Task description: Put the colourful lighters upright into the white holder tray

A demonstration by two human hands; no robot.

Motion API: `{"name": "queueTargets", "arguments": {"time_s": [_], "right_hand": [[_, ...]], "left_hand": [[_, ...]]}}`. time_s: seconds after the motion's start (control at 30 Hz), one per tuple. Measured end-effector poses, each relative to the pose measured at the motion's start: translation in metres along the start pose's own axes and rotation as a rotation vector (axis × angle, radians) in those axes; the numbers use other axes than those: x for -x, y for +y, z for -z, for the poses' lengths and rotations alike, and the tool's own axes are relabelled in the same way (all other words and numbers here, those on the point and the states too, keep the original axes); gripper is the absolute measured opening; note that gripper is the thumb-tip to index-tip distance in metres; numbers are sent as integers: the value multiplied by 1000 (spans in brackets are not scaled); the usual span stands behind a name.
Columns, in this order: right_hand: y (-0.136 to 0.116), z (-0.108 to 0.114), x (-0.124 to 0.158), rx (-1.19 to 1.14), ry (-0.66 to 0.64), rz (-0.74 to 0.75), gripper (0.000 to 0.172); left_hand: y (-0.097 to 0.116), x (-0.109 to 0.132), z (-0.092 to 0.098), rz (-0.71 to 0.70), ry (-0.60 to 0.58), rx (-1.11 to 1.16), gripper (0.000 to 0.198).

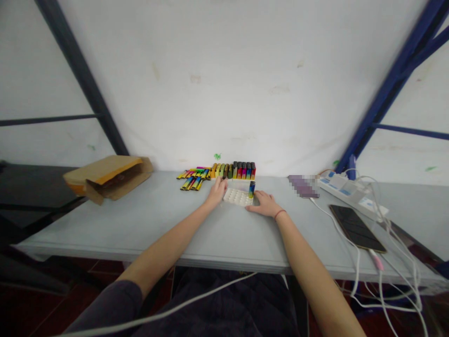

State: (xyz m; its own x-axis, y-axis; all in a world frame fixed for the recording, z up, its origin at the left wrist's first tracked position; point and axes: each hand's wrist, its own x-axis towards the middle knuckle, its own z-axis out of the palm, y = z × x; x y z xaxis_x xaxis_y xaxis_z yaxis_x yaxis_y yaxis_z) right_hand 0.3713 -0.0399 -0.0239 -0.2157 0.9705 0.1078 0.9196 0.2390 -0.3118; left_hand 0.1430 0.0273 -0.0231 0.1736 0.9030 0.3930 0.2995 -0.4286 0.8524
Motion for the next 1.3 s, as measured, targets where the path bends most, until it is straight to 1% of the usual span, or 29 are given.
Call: {"name": "queueTargets", "arguments": {"time_s": [0.13, 0.17, 0.23, 0.33, 0.37, 0.43, 0.53, 0.63, 0.7, 0.8, 0.87, 0.93, 1.03, 1.2, 1.3], "right_hand": [[0, -1, 0, 1, 16, 1, 69], [0, -1, 0, 0, 14, 1, 69], [-1, 0, 0, -4, 10, -2, 69], [-2, 0, 1, -18, 3, 11, 66], [-3, 1, 1, -23, 3, 20, 65], [-4, 1, 1, -29, 6, 35, 63], [-4, 1, 1, -18, 7, 22, 59], [-4, 0, 1, -5, 8, 2, 58], [-4, 0, 1, -2, 14, -3, 60], [-4, 0, 2, -5, 16, -3, 60], [-4, 1, 2, -6, 13, -1, 60], [-5, 1, 2, -3, 13, 3, 60], [-6, 2, 2, 9, 11, -2, 58], [-7, 4, 3, 18, -5, 0, 59], [-5, 4, 2, 12, -10, 6, 61]], "left_hand": [[20, 10, -8, -313, -50, -131, 27], [23, 11, -10, -375, -68, -163, 26], [29, 12, -16, -435, -148, -181, 26], [33, 13, -26, -438, -313, -155, 26], [33, 13, -29, -435, -348, -160, 26], [33, 14, -34, -435, -381, -190, 26], [32, 14, -35, -422, -367, -192, 31], [31, 14, -33, -363, -322, -190, 40], [30, 14, -32, -355, -308, -212, 37], [30, 14, -30, -444, -273, -250, 31], [30, 14, -29, -508, -252, -291, 31], [31, 14, -28, -538, -251, -346, 34], [31, 15, -27, -540, -255, -425, 39], [31, 19, -24, -482, -282, -516, 46], [31, 21, -19, -458, -312, -515, 47]]}}
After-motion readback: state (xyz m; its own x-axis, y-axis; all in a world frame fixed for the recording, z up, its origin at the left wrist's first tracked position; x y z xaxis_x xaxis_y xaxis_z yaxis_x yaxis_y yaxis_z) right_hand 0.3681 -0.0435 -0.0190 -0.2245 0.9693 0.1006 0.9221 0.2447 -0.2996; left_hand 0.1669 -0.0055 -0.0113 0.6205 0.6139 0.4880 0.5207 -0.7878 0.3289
